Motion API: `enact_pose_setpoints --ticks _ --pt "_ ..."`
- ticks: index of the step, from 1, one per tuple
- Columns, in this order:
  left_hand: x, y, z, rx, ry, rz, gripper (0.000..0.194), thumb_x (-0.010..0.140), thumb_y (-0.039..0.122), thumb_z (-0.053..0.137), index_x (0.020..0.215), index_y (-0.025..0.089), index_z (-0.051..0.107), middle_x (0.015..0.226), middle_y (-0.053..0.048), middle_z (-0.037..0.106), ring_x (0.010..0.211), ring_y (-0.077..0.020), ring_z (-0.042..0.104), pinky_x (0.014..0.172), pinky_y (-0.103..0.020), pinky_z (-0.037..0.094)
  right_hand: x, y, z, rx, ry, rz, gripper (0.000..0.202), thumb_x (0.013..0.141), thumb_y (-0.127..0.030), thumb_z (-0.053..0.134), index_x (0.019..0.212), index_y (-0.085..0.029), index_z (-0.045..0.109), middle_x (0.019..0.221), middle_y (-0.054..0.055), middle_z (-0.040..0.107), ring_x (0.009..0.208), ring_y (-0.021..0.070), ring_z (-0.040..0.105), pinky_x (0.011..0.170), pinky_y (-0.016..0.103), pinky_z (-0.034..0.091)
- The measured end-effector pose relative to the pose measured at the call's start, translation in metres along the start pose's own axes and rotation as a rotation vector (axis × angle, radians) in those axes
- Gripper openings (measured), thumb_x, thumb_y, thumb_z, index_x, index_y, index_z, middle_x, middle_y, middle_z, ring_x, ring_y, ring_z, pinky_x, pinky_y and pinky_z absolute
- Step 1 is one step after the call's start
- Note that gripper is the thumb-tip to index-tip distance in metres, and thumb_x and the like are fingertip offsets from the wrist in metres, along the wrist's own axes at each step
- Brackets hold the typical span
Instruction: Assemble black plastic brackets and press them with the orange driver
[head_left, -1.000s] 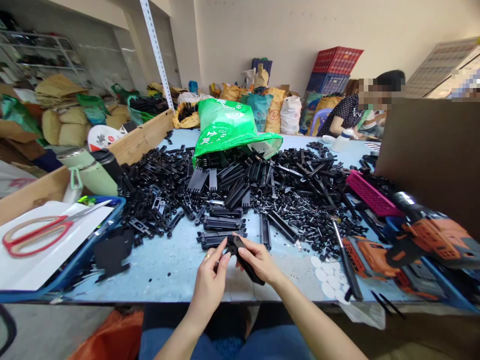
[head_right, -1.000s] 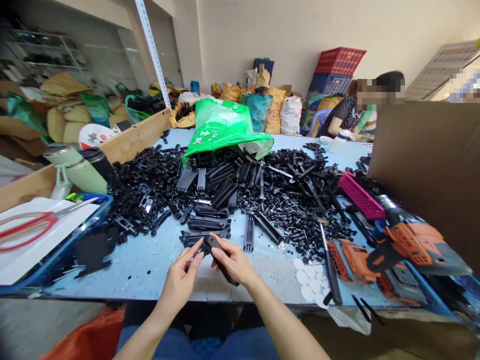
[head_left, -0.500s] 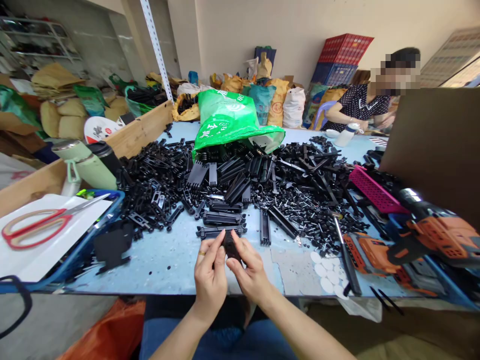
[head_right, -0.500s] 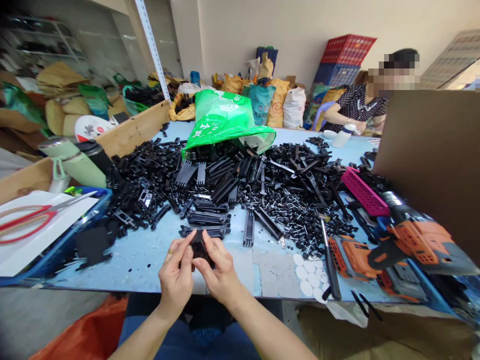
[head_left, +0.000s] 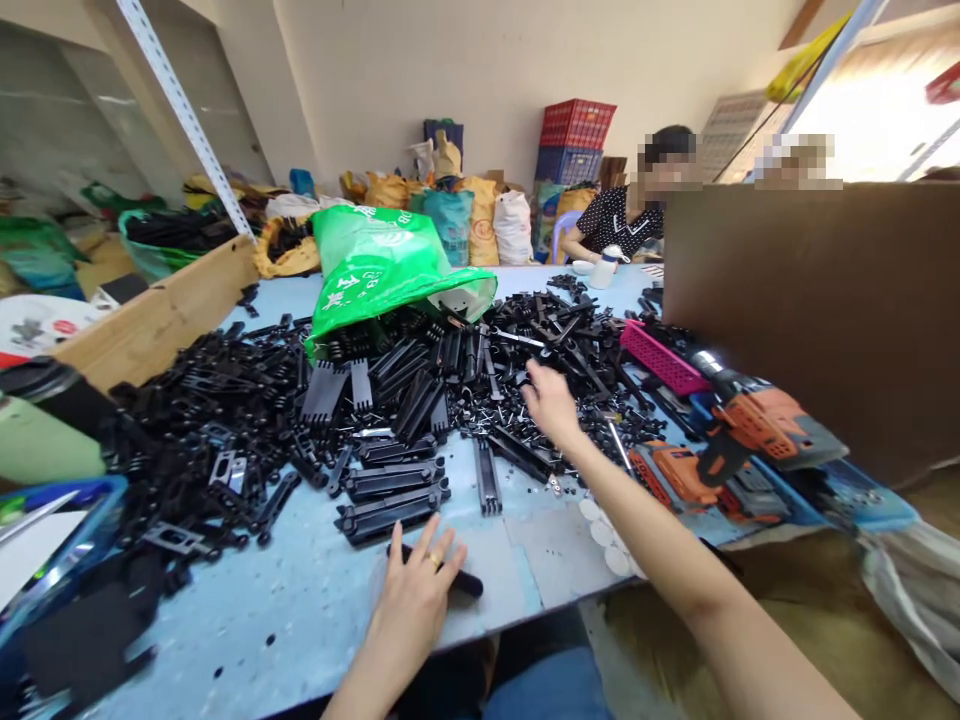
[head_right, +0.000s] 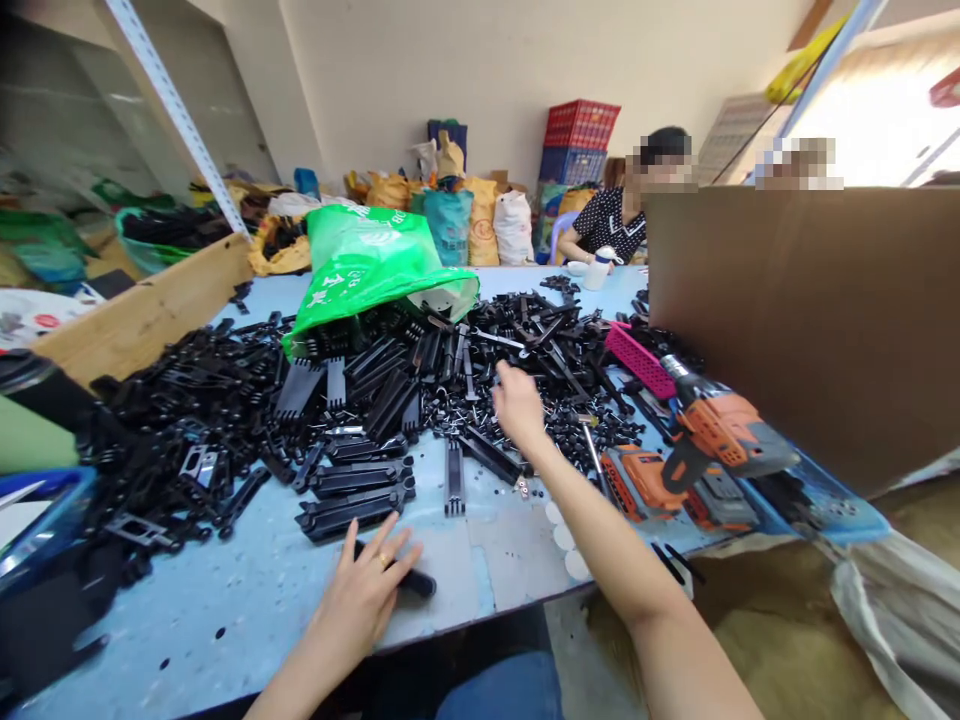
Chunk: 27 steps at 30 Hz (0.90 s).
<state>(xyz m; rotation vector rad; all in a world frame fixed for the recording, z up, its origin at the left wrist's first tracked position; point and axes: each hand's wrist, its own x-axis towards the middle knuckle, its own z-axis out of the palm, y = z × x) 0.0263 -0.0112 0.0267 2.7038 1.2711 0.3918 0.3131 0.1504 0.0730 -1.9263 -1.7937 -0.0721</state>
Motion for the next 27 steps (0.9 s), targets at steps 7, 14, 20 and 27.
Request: enact_pose_setpoints --ticks 7,14,20,27 --pt "0.008 -0.008 -0.004 0.19 -0.119 -0.14 0.048 0.082 0.003 0.036 0.126 0.019 0.049 0.093 -0.009 0.063 0.083 -0.0228 0.058 0.075 -0.039 0.048 0.068 0.096 -0.032 -0.187 -0.11 0.363 0.035 0.082 -0.014 0.049 0.116 -0.01 0.052 0.105 0.016 0.057 0.097 0.023 0.053 0.082 0.033 0.041" --pt "0.006 0.014 -0.015 -0.268 0.128 -0.318 0.059 0.082 0.032 0.054 0.136 0.02 0.033 0.13 -0.014 0.044 0.119 -0.0289 0.043 0.096 -0.046 0.039 -0.002 0.04 -0.037 0.254 0.158 0.203 0.042 0.078 -0.044 0.059 0.108 -0.015 0.053 0.104 0.012 0.055 0.089 0.0226 0.056 0.074 0.033 0.046" --pt "0.03 0.036 -0.027 -0.945 0.502 -0.589 0.042 0.087 0.036 0.045 0.125 0.019 0.043 0.11 -0.01 0.056 0.091 -0.0182 0.06 0.077 -0.03 0.05 -0.138 -0.085 -0.016 1.15 -0.45 0.332 0.044 0.081 -0.057 0.048 0.086 -0.014 0.056 0.07 0.005 0.059 0.052 0.0138 0.054 0.042 0.024 0.041" --pt "0.01 0.028 -0.037 -1.118 0.182 -0.791 0.037 0.083 0.039 0.045 0.107 0.014 0.056 0.072 -0.002 0.056 0.055 -0.0125 0.055 0.048 -0.024 0.043 -0.163 -0.073 -0.039 0.3 -0.352 -0.634 0.032 0.087 -0.044 0.048 0.103 -0.018 0.058 0.097 0.01 0.062 0.092 0.0222 0.055 0.082 0.036 0.041"
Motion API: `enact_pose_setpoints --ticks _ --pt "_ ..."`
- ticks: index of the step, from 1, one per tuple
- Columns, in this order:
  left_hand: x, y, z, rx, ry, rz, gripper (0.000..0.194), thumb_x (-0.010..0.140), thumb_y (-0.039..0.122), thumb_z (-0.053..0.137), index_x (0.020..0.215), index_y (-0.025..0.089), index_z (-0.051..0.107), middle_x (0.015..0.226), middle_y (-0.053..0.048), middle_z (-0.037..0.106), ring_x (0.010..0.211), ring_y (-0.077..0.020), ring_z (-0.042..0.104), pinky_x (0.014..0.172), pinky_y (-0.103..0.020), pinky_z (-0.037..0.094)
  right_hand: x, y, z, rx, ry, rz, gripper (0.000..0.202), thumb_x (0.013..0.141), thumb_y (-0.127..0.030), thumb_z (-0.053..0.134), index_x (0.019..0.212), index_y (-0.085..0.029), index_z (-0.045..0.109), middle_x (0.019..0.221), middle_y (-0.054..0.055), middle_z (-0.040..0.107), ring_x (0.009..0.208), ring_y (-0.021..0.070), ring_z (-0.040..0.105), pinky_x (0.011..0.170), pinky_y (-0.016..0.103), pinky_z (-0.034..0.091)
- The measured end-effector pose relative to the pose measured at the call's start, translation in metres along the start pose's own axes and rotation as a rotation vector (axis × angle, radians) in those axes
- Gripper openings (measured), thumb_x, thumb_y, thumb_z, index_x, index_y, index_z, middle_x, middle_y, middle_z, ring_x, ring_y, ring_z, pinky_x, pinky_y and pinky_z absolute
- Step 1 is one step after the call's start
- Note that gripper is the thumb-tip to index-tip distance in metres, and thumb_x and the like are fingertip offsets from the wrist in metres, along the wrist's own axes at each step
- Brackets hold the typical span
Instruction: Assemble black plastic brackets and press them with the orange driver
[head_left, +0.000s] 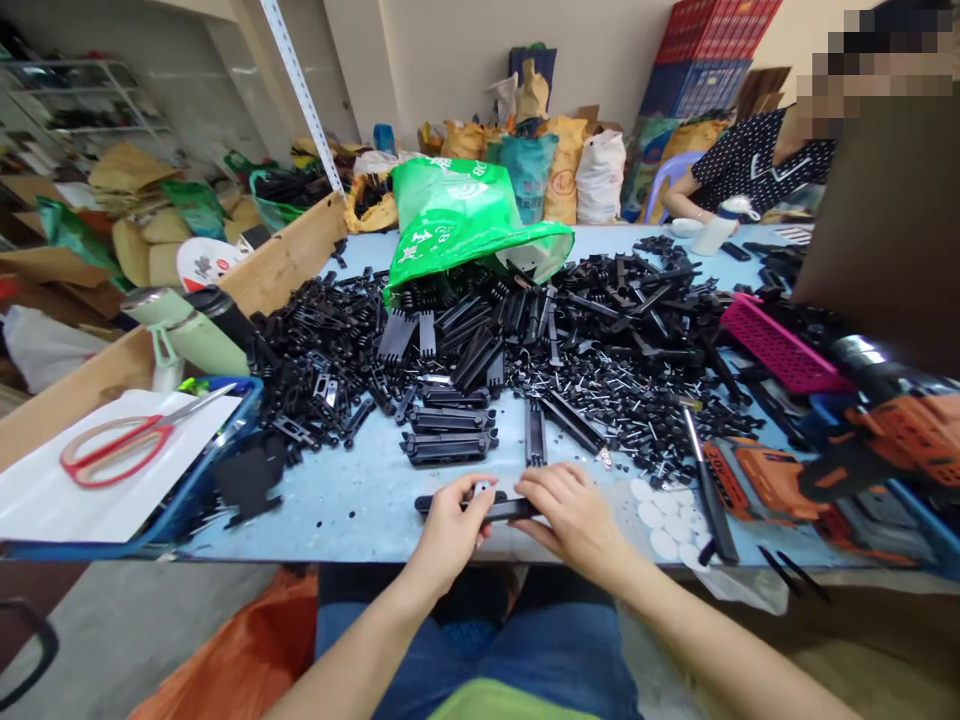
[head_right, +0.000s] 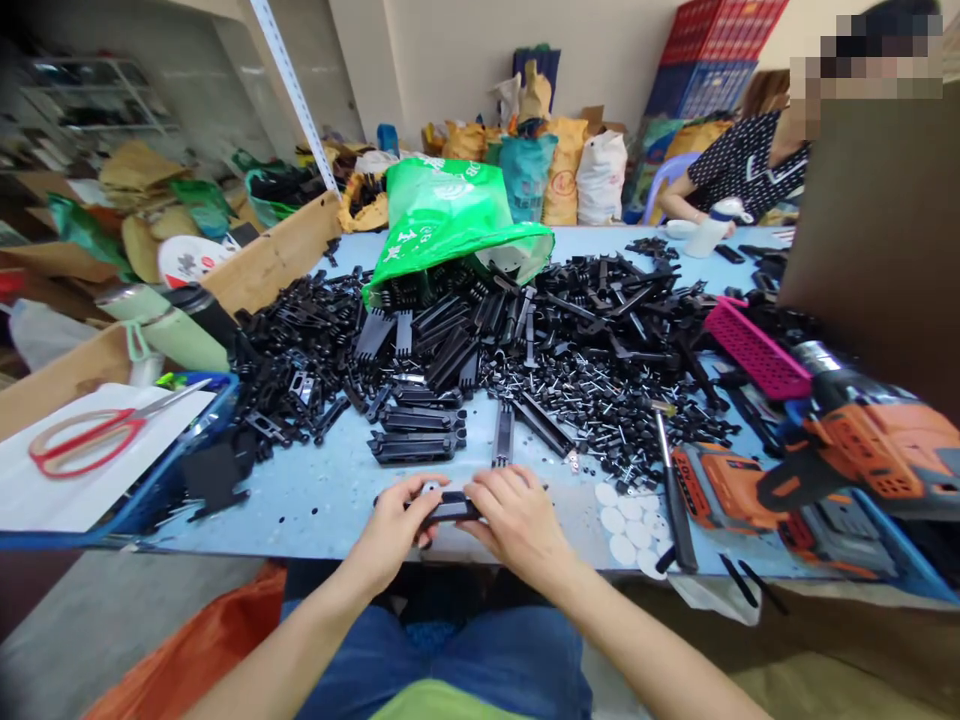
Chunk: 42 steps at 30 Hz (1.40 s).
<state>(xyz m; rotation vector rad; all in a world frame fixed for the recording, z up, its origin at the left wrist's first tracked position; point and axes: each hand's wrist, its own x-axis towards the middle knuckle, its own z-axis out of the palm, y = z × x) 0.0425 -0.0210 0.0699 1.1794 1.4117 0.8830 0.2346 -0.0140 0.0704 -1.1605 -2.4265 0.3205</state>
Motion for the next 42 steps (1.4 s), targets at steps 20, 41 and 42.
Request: enact_pose_setpoints --ticks 20,41,42 --pt "0.015 -0.026 -0.007 0.993 -0.275 0.546 0.066 0.061 0.059 0.066 0.109 0.019 0.048 0.1 -0.008 0.055 0.094 -0.0276 0.052 0.081 -0.039 0.041 -0.015 0.009 0.004 -0.227 -0.413 0.053 0.03 0.091 -0.045 0.041 0.094 -0.021 0.057 0.085 0.004 0.06 0.079 0.0178 0.055 0.062 0.027 0.034" --pt "0.109 0.016 0.046 1.21 -0.129 0.712 0.027 0.091 0.019 0.034 0.112 0.016 0.051 0.109 -0.011 0.057 0.102 -0.0232 0.048 0.081 -0.035 0.036 -0.048 0.051 0.005 -0.095 -0.247 0.023 0.035 0.09 -0.045 0.042 0.103 -0.019 0.06 0.093 0.008 0.059 0.089 0.0187 0.053 0.075 0.03 0.038" --pt "0.129 0.022 0.054 1.221 -0.112 0.708 0.027 0.089 0.013 0.034 0.107 0.014 0.054 0.107 -0.013 0.058 0.101 -0.0244 0.048 0.08 -0.036 0.035 -0.052 0.051 0.005 -0.098 -0.242 0.029 0.034 0.089 -0.045 0.043 0.103 -0.019 0.06 0.092 0.008 0.059 0.089 0.0192 0.053 0.076 0.031 0.038"
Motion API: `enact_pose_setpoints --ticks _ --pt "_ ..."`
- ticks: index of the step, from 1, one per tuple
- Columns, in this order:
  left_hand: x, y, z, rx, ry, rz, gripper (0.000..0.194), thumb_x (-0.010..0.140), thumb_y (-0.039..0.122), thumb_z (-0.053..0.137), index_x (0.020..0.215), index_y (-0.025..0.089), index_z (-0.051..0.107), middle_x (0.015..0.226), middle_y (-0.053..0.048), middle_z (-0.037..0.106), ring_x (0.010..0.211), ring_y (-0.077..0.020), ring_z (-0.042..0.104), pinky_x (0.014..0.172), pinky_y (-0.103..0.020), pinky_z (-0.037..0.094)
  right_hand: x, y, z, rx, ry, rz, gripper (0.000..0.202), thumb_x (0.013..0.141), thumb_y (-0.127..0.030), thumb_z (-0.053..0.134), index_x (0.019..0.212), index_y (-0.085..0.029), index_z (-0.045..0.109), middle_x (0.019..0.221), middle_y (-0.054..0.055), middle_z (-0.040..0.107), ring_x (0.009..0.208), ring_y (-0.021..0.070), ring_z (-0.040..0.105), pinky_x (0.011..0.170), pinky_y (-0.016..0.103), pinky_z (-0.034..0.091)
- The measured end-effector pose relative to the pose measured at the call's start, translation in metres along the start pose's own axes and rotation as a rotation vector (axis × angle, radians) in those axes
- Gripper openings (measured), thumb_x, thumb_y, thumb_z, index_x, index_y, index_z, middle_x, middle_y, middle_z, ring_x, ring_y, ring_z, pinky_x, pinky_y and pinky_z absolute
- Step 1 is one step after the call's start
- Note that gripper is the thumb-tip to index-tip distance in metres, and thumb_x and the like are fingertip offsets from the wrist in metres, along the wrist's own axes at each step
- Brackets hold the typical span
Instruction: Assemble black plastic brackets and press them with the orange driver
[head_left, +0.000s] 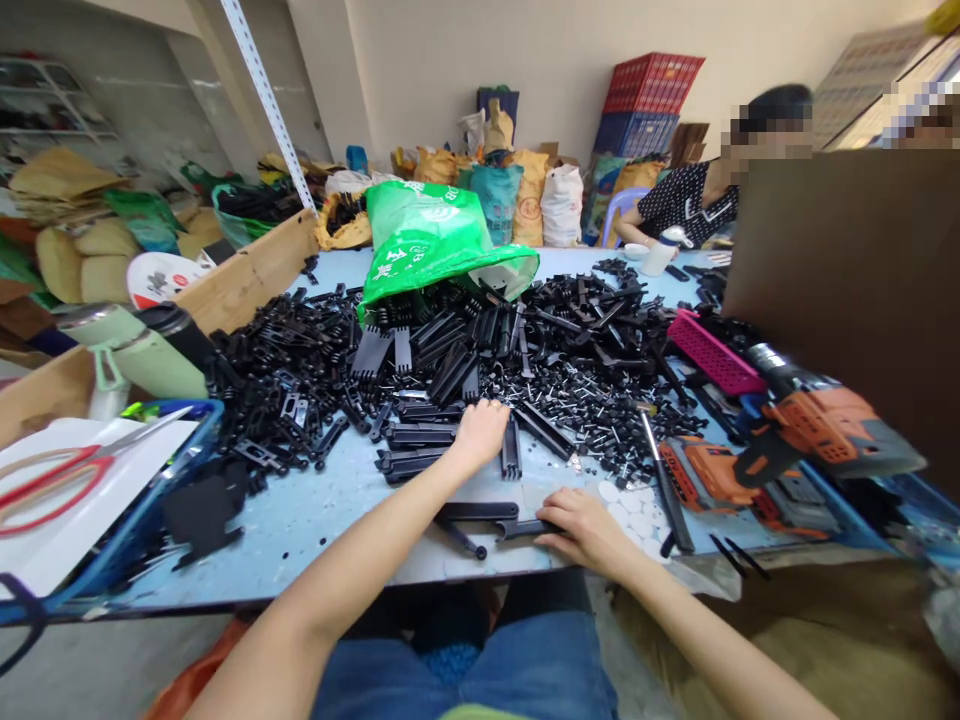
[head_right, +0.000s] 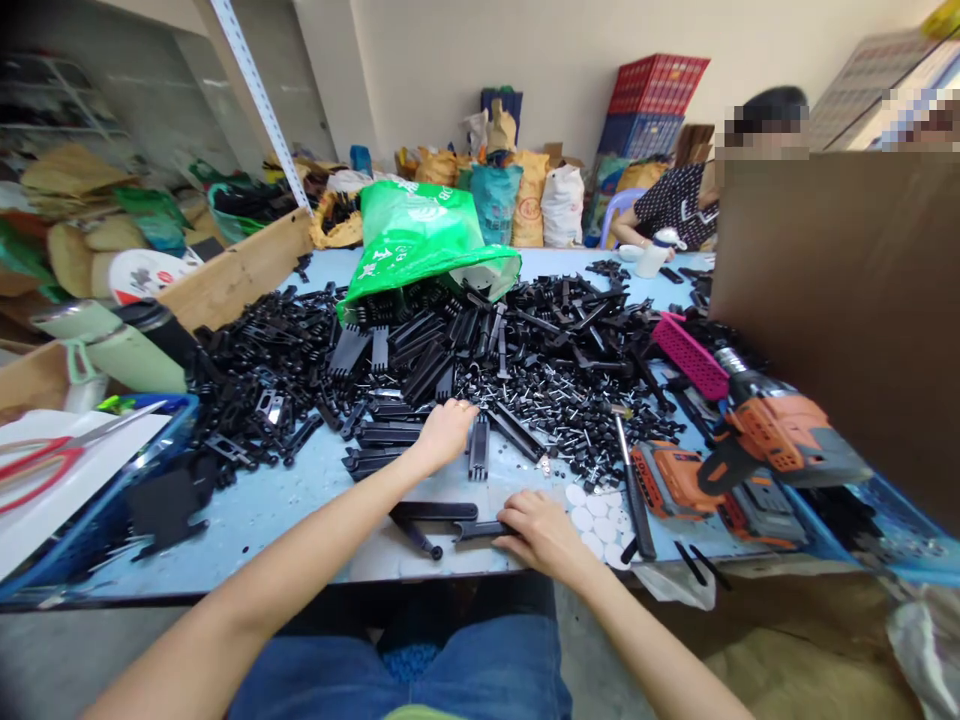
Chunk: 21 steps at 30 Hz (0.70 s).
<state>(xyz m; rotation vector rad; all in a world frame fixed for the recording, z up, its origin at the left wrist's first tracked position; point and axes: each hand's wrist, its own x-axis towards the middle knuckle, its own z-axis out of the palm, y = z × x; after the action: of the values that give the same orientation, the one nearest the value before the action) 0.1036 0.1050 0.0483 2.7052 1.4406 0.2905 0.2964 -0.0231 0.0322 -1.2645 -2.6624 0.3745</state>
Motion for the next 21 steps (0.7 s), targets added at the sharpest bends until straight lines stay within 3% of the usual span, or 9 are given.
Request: enact_pose_setpoints --ticks 3,5,8,13,17,21 --pt "0.049 -0.011 0.012 0.033 -0.012 0.014 0.023 0.084 0.006 0.04 0.089 0.01 0.061 0.093 -0.015 0.063 0.095 -0.0249 0.049 0.08 -0.038 0.032 -0.007 0.004 -0.001 0.002 0.016 0.04 0.032 0.088 -0.044 0.046 0.105 -0.021 0.06 0.093 0.007 0.061 0.089 0.02 0.054 0.077 0.032 0.04" --pt "0.062 -0.017 0.02 0.055 -0.025 0.047 0.021 0.083 0.005 0.042 0.081 0.011 0.063 0.086 -0.015 0.064 0.093 -0.0242 0.05 0.082 -0.038 0.03 -0.002 0.017 -0.007 -0.012 0.091 0.104 0.031 0.089 -0.041 0.045 0.109 -0.021 0.058 0.1 0.008 0.061 0.093 0.0205 0.054 0.08 0.033 0.04" --pt "0.06 -0.024 0.028 0.093 -0.03 0.092 0.022 0.084 0.007 0.042 0.081 0.012 0.064 0.092 -0.015 0.063 0.098 -0.025 0.047 0.084 -0.039 0.027 0.022 0.052 -0.025 -0.137 0.201 0.314 0.028 0.092 -0.029 0.039 0.112 -0.02 0.056 0.106 0.009 0.06 0.099 0.0211 0.052 0.085 0.033 0.04" --pt "0.047 -0.025 0.033 0.143 -0.028 0.067 0.023 0.085 0.008 0.039 0.085 0.011 0.062 0.092 -0.016 0.062 0.097 -0.0251 0.049 0.085 -0.04 0.027 0.073 0.102 -0.039 -0.348 0.06 0.617 0.028 0.086 -0.013 0.041 0.111 -0.017 0.053 0.103 0.012 0.059 0.102 0.0235 0.049 0.078 0.031 0.041" --pt "0.048 -0.022 0.035 0.137 0.011 0.0 0.026 0.088 0.009 0.034 0.104 0.011 0.055 0.104 -0.017 0.059 0.097 -0.0243 0.051 0.083 -0.041 0.032 0.084 0.111 -0.03 -0.376 0.05 0.72 0.028 0.084 -0.009 0.041 0.11 -0.013 0.05 0.1 0.017 0.058 0.094 0.0245 0.053 0.071 0.03 0.042" --pt "0.054 -0.022 0.038 0.097 -0.016 0.004 0.019 0.09 0.017 0.042 0.103 0.013 0.056 0.104 -0.011 0.059 0.099 -0.0216 0.053 0.086 -0.042 0.038 0.072 0.112 -0.029 -0.347 0.023 0.702 0.018 0.083 -0.012 0.045 0.098 -0.014 0.055 0.095 0.013 0.061 0.089 0.0203 0.058 0.074 0.027 0.04"
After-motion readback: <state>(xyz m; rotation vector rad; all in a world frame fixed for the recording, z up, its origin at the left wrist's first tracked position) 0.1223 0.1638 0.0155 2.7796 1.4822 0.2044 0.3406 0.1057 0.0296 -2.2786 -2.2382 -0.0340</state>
